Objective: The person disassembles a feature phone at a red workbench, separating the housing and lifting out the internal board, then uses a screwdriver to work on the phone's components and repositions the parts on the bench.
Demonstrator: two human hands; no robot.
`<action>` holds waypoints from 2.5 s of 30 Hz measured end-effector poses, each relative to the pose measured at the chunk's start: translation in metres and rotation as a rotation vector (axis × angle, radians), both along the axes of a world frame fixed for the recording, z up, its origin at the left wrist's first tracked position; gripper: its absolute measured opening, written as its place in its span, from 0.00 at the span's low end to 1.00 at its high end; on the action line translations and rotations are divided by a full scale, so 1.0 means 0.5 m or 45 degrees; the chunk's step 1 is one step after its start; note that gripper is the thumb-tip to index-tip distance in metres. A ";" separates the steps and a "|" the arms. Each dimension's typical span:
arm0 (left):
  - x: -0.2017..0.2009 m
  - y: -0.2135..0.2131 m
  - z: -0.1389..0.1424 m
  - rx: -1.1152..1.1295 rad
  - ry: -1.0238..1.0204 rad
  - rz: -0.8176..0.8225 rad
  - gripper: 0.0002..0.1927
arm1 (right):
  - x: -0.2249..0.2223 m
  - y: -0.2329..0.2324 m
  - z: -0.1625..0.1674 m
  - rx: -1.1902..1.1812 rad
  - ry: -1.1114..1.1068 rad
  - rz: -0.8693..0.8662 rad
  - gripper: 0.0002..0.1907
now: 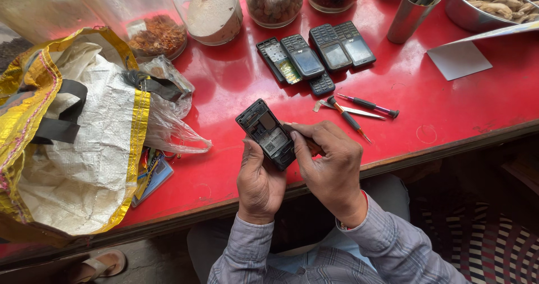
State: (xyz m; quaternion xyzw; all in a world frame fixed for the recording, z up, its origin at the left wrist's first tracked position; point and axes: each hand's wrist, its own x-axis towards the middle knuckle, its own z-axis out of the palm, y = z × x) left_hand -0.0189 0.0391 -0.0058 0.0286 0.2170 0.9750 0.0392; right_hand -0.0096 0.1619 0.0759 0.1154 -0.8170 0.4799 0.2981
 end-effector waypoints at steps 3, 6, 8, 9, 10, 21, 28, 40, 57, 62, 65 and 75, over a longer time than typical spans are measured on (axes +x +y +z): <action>0.000 -0.003 -0.006 -0.017 0.008 -0.002 0.23 | -0.004 -0.005 -0.001 0.051 0.028 -0.048 0.06; -0.001 -0.003 -0.010 0.000 0.021 -0.003 0.23 | -0.006 -0.007 -0.004 0.036 0.020 -0.022 0.06; -0.002 -0.003 -0.011 0.003 0.039 -0.005 0.24 | -0.006 -0.008 -0.005 0.044 -0.004 -0.022 0.06; -0.001 -0.004 -0.012 0.004 0.045 -0.005 0.24 | -0.006 -0.009 -0.006 0.047 -0.018 -0.022 0.07; -0.001 -0.005 -0.013 -0.002 0.044 -0.004 0.24 | -0.006 -0.010 -0.007 0.056 -0.014 -0.032 0.06; 0.000 -0.007 -0.017 -0.019 0.075 0.014 0.22 | -0.006 -0.029 -0.012 0.126 0.118 -0.067 0.09; 0.005 -0.003 -0.014 -0.042 0.192 -0.030 0.24 | -0.005 -0.042 -0.020 0.322 0.250 -0.191 0.09; 0.007 -0.004 -0.041 -0.062 0.152 -0.028 0.24 | -0.005 -0.064 -0.030 0.344 0.300 -0.286 0.06; 0.008 -0.012 -0.013 -0.076 0.125 -0.121 0.24 | -0.058 0.075 -0.025 -0.268 -0.329 0.586 0.01; 0.001 -0.013 -0.003 -0.112 0.162 -0.222 0.26 | -0.075 0.111 -0.031 -0.513 -0.657 0.747 0.03; -0.004 -0.009 -0.003 -0.088 0.154 -0.212 0.27 | -0.064 0.102 -0.039 -0.578 -0.659 0.618 0.04; 0.000 -0.005 -0.015 -0.105 0.086 -0.124 0.27 | -0.032 0.044 -0.036 -0.230 -0.154 0.282 0.01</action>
